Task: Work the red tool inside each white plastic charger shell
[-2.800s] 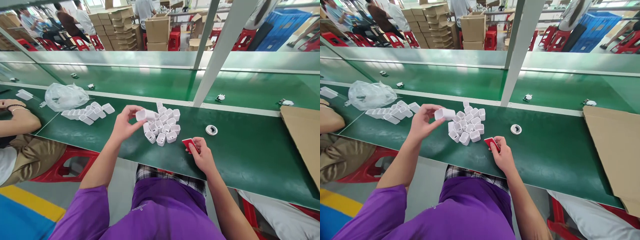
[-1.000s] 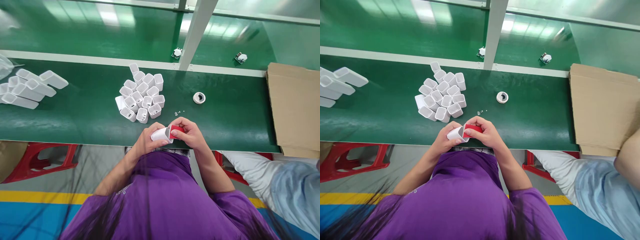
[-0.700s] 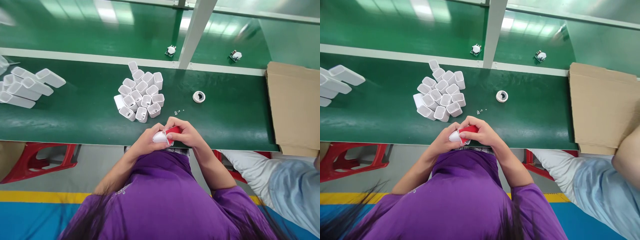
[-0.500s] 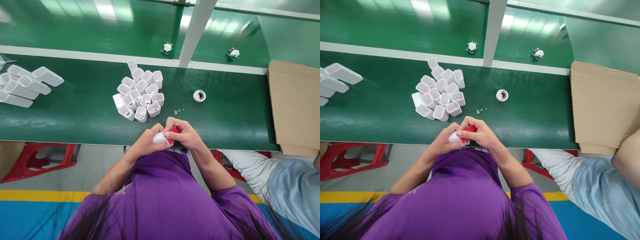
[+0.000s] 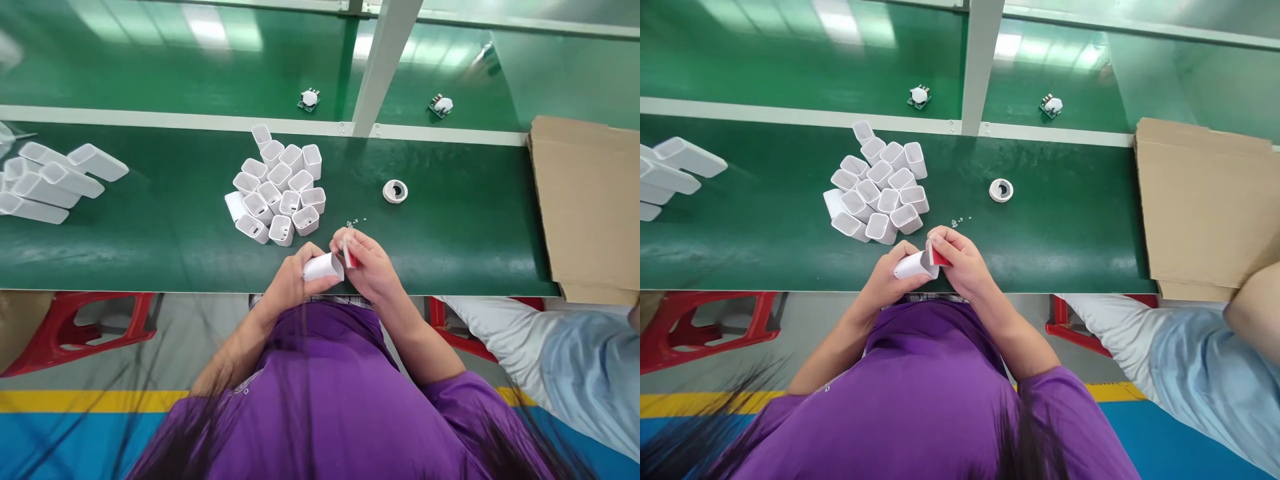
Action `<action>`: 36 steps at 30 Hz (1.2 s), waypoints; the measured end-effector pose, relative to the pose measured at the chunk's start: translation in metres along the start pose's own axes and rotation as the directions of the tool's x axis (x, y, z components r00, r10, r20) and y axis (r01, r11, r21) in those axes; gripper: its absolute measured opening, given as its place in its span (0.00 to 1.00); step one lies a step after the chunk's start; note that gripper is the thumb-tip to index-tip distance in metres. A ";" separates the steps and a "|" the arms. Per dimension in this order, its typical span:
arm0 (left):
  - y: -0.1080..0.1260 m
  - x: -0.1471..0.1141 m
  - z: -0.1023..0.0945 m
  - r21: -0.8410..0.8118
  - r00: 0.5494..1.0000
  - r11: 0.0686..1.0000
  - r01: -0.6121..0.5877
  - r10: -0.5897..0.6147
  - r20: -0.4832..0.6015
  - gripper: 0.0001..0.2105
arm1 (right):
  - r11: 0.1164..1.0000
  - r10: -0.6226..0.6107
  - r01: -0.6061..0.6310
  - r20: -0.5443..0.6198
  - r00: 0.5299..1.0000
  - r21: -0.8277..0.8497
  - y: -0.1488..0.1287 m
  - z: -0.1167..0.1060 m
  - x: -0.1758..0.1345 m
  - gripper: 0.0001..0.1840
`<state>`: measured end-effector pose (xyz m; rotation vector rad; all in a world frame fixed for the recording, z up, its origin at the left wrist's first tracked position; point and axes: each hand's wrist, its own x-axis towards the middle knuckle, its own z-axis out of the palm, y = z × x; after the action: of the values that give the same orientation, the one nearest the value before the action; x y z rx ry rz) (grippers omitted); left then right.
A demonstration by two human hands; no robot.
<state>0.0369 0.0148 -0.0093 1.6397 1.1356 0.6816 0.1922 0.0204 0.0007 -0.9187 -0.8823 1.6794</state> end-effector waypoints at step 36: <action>-0.004 -0.001 0.014 0.122 0.988 0.992 -0.019 0.037 -0.149 0.17 | 0.924 -0.264 0.205 -0.151 0.953 -0.322 0.015 -0.002 -0.006 0.12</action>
<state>0.0465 0.0083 -0.0175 1.7312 1.2855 0.7799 0.1886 0.0114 -0.0126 -1.1123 -1.0904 1.2452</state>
